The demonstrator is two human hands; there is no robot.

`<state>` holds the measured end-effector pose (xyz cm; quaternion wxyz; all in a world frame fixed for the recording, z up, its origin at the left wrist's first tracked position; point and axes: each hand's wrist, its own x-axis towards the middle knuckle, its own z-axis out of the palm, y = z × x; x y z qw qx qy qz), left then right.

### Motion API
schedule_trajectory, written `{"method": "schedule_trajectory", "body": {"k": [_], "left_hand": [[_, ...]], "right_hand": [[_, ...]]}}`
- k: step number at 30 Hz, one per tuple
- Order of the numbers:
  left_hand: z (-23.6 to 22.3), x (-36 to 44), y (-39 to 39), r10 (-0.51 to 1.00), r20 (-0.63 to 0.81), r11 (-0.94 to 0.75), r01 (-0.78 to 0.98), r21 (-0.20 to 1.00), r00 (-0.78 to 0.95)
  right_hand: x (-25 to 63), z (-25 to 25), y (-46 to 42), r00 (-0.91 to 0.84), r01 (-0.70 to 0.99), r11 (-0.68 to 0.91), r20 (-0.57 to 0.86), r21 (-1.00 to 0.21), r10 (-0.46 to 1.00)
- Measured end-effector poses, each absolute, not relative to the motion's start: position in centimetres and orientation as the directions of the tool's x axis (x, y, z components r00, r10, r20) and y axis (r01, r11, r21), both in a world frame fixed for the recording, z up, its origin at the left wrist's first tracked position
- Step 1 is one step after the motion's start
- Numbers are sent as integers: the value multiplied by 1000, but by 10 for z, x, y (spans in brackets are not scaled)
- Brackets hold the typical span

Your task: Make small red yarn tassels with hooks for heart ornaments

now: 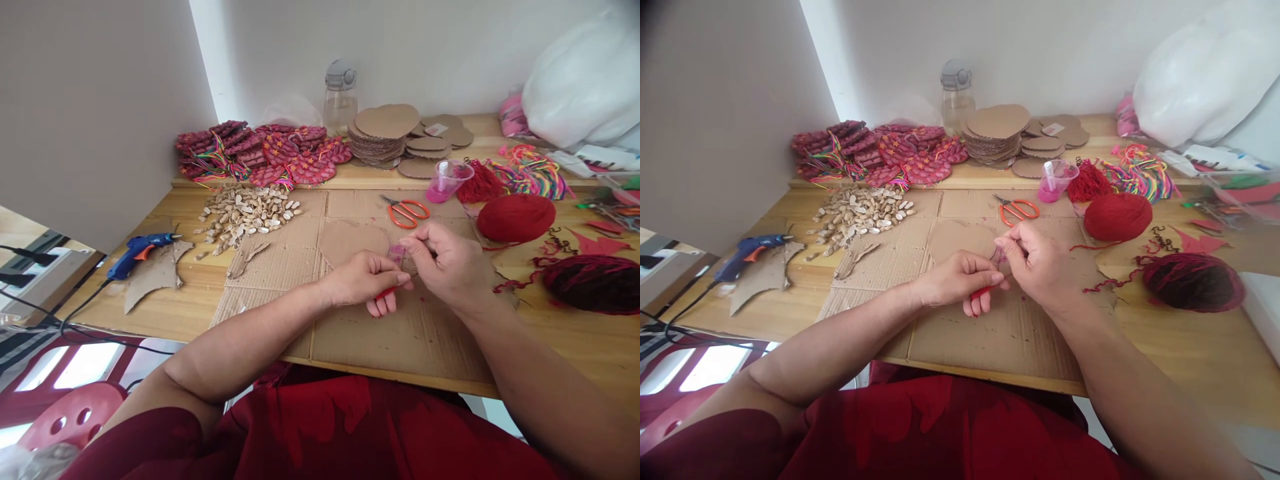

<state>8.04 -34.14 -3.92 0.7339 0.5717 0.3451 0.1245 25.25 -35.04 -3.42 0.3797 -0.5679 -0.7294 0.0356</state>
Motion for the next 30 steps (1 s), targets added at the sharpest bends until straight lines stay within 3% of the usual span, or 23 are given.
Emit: {"method": "schedule_trajectory", "body": {"k": [4,8,12,17,22,30], "left_hand": [[-39,83,-346,523,-396,384,207,900,755],[-42,81,-340,636,-355,361,143,921,685],[-46,79,-333,698,-312,301,131,944,645],[-46,77,-330,721,-286,276,116,954,631],[-45,74,-327,749,-273,314,39,949,603],[-44,75,-328,746,-269,347,-11,938,609]], "right_hand": [[256,-35,-346,-69,773,352,482,-528,873],[259,-38,-342,-69,715,310,378,-626,923],[262,-38,-341,-17,617,302,372,-726,928],[256,-28,-347,-246,347,245,164,-905,955],[254,-31,-347,-257,330,168,83,-929,963],[255,-34,-344,-136,310,180,144,-934,980]]}}
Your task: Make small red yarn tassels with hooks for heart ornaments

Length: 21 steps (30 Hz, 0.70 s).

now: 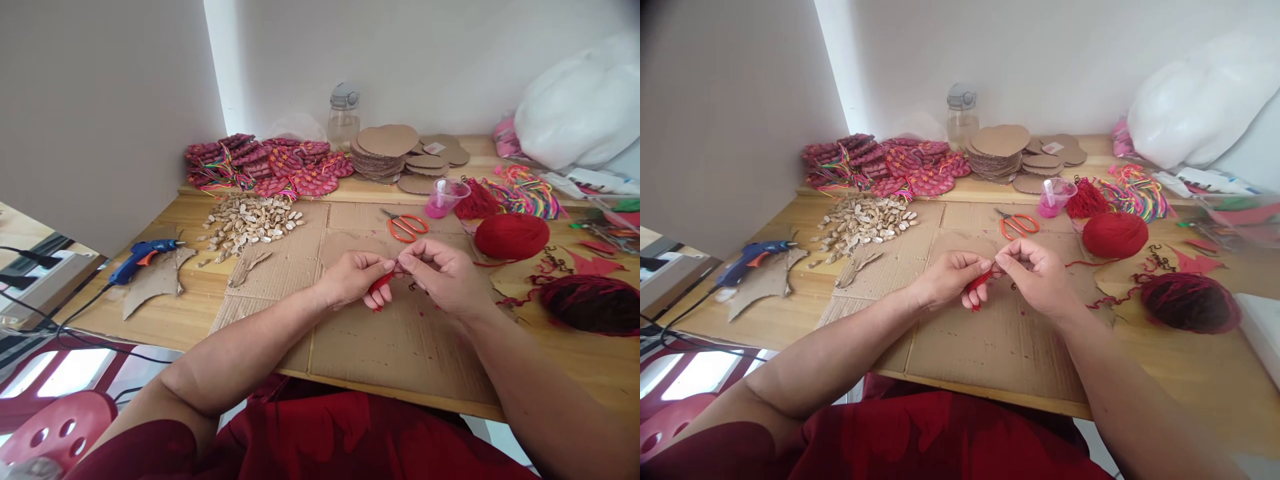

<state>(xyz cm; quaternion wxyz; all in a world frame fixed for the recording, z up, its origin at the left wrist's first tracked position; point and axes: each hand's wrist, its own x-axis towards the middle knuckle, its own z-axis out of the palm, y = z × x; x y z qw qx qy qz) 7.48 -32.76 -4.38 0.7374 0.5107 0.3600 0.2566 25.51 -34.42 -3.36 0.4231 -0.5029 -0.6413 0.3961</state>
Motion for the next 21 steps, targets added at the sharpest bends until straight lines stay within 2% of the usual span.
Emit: {"method": "schedule_trajectory", "body": {"k": [3,12,16,21], "left_hand": [[-43,76,-328,751,-279,372,-35,927,598],[-45,77,-329,702,-313,406,1,914,639],[-46,79,-334,681,-320,403,27,915,659],[-46,81,-336,688,-295,423,-36,905,663]], "right_hand": [[253,-33,-344,-96,316,213,192,-925,977],[249,-37,-350,-48,534,327,359,-780,932],[250,-41,-348,-40,503,306,331,-809,943],[252,-48,-344,-9,432,309,339,-847,941]]}}
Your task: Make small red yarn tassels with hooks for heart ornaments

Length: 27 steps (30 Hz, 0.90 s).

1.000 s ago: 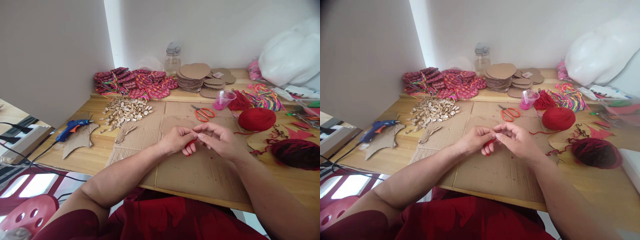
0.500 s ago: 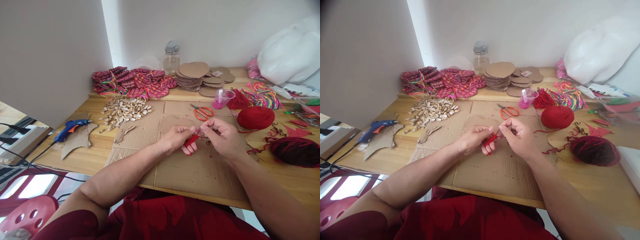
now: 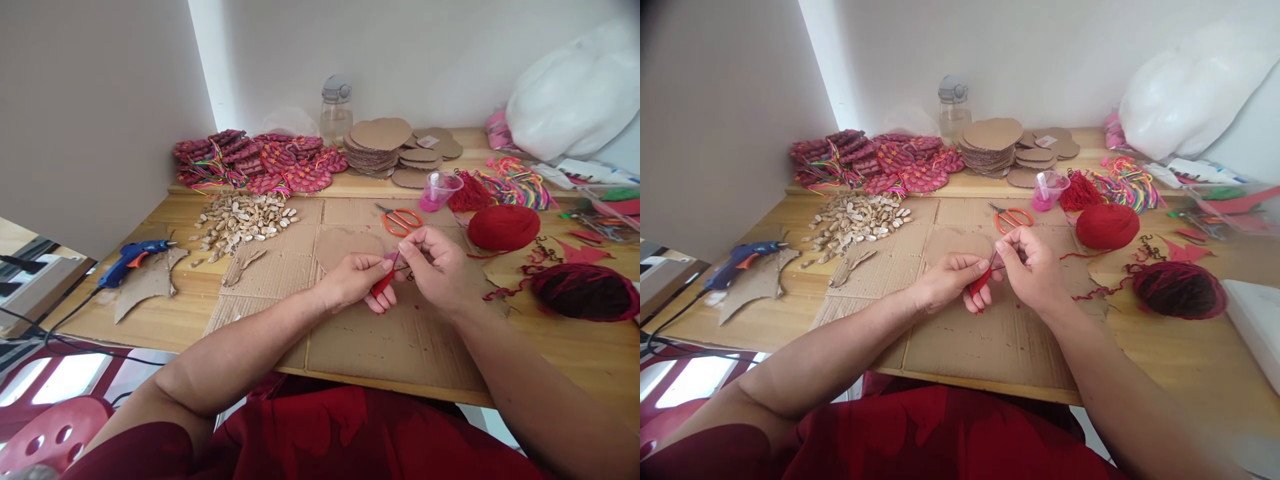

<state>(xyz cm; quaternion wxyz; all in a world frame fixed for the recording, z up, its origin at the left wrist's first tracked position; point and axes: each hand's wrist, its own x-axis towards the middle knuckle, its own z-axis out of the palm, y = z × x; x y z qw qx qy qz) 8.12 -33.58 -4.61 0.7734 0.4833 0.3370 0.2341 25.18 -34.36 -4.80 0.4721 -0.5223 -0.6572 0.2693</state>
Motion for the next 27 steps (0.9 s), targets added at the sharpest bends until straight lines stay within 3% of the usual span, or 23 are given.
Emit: {"method": "schedule_trajectory", "body": {"k": [16,27], "left_hand": [[-45,86,-339,708,-313,419,-21,908,633],[-45,84,-340,678,-346,353,126,927,649]], "right_hand": [[249,-34,-351,41,557,312,401,-769,915],[246,-33,-354,-51,626,376,445,-684,894]]}}
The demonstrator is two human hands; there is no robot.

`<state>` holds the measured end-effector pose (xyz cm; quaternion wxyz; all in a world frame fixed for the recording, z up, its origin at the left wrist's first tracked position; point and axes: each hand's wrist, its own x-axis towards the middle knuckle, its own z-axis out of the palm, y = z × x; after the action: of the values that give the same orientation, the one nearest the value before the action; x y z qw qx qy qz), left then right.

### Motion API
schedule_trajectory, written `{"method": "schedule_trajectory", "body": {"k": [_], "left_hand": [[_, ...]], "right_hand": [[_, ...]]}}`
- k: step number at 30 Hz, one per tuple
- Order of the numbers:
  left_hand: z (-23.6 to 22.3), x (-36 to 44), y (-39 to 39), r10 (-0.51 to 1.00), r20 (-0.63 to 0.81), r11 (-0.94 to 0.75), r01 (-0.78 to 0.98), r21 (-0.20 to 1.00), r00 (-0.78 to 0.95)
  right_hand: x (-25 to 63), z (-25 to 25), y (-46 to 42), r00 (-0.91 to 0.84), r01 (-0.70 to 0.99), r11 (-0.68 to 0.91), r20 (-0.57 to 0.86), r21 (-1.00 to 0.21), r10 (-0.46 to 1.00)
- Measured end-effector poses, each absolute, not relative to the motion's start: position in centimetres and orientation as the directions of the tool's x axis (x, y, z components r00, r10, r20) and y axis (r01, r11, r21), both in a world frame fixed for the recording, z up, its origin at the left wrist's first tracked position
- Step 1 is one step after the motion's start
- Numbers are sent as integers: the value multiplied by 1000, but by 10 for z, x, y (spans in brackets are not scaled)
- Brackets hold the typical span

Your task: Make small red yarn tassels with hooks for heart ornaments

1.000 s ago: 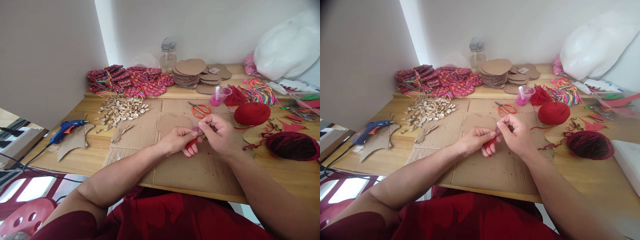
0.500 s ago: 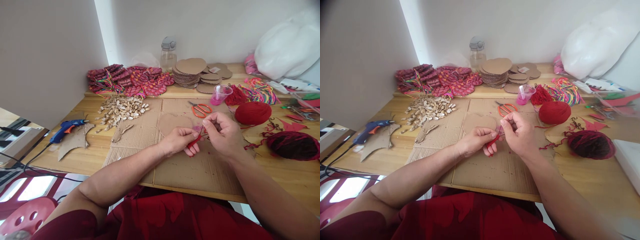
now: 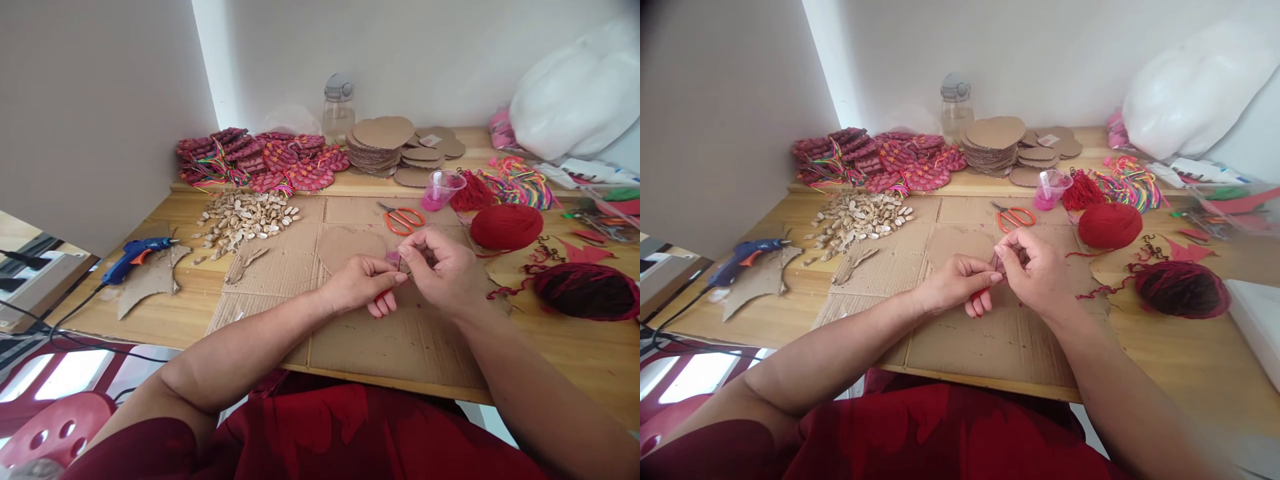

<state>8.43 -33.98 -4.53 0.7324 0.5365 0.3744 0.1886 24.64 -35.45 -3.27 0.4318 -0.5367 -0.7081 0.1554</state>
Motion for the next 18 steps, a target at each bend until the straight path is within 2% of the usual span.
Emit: {"method": "schedule_trajectory", "body": {"k": [5,10,14,18], "left_hand": [[-49,82,-338,701,-283,325,60,944,655],[-49,81,-332,810,-238,370,-152,917,535],[-44,78,-326,861,-260,383,-220,897,437],[-41,77,-326,861,-258,393,-251,885,437]], "right_hand": [[246,-39,-351,-79,542,418,451,-729,889],[250,-42,-349,57,575,418,544,-704,837],[251,-45,-349,-23,527,353,402,-773,915],[247,-50,-346,-165,439,281,231,-854,959]]}}
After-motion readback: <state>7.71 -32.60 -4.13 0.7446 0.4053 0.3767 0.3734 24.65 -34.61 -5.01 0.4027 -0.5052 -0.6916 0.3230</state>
